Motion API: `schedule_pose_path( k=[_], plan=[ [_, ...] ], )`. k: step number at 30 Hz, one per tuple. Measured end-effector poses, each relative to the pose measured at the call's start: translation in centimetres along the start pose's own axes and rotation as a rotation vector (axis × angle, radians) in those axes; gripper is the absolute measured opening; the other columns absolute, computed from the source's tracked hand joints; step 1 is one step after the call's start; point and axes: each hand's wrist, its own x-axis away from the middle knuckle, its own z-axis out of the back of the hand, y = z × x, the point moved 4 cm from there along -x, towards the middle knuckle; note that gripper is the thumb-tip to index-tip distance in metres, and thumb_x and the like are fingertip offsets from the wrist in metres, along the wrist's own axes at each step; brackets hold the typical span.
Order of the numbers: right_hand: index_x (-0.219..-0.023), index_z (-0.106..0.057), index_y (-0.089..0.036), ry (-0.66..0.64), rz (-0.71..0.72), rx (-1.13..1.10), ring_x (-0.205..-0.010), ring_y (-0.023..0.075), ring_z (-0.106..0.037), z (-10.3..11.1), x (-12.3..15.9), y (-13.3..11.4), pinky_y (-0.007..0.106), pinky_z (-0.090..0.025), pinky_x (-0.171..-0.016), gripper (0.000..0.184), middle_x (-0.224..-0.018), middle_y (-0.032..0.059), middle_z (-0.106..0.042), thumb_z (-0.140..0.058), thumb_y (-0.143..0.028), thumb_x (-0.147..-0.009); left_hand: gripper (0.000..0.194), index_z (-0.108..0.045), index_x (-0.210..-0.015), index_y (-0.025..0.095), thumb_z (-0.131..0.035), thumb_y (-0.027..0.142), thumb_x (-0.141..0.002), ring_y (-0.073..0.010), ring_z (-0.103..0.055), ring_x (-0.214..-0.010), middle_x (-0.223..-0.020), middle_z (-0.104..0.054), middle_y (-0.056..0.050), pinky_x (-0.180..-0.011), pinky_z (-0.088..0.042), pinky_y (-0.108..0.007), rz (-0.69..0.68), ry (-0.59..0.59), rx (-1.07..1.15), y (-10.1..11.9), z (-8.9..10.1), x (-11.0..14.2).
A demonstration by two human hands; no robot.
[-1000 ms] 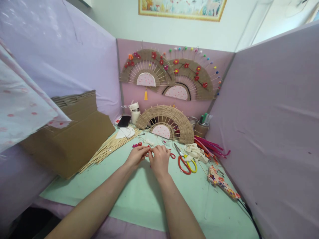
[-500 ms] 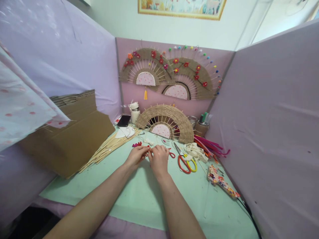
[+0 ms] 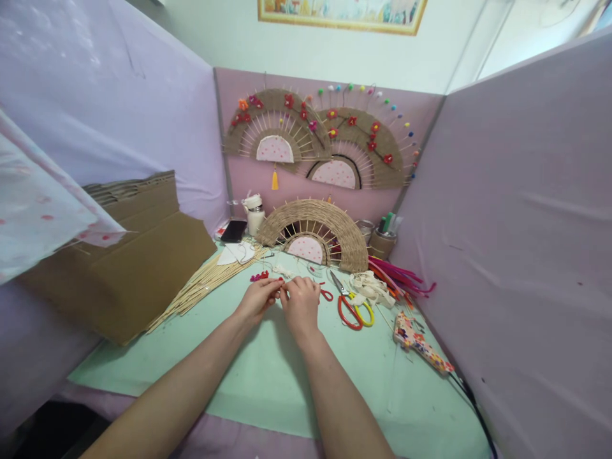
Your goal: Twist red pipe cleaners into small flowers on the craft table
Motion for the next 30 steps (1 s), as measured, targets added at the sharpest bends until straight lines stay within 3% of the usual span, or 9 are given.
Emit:
schedule_pose_path(
  k=[7, 15, 23, 30],
  plan=[
    [-0.086, -0.067, -0.022, -0.026, -0.010, -0.084, -0.082, 0.0189, -0.050, 0.1, 0.1, -0.4, 0.033, -0.030, -0.075, 0.018, -0.083, 0.0047, -0.061, -0.049, -0.027, -0.088, 0.034, -0.064, -0.072, 0.012, -0.077, 0.035, -0.051, -0.0048, -0.047, -0.050, -0.062, -0.058, -0.001, -0.043, -0.025, -0.017, -0.013, 0.016, 0.035, 0.0, 0.5, -0.5],
    [-0.100, -0.063, -0.018, 0.068, -0.102, -0.181, -0.092, 0.0212, -0.050, 0.6, -0.3, 0.9, 0.034, -0.036, -0.082, 0.023, -0.093, 0.0084, -0.059, -0.045, -0.027, -0.089, 0.038, -0.064, -0.078, 0.012, -0.076, 0.038, -0.052, -0.0063, -0.048, -0.055, -0.074, -0.064, -0.007, -0.045, -0.027, -0.018, -0.024, 0.003, -0.011, 0.4, 0.5, -0.2],
    [-0.083, -0.065, -0.019, -0.075, -0.183, -0.233, -0.082, 0.0202, -0.053, -0.4, -0.2, 1.8, 0.032, -0.038, -0.076, 0.021, -0.085, 0.0065, -0.064, -0.046, -0.027, -0.088, 0.033, -0.064, -0.075, 0.014, -0.075, 0.036, -0.053, -0.0077, -0.049, -0.057, -0.073, -0.064, -0.005, -0.047, -0.027, -0.018, -0.028, -0.006, -0.071, 0.7, 0.2, 0.1],
    [-0.080, -0.066, -0.019, -0.149, -0.244, -0.378, -0.070, 0.0172, -0.057, -0.5, -0.3, 1.7, 0.028, -0.039, -0.066, 0.028, -0.078, 0.0051, -0.067, -0.044, -0.034, -0.086, 0.031, -0.064, -0.075, 0.014, -0.074, 0.036, -0.054, -0.0074, -0.049, -0.057, -0.069, -0.062, -0.002, -0.048, -0.027, -0.019, -0.050, 0.006, -0.082, 0.7, 0.5, -0.1]
  ],
)
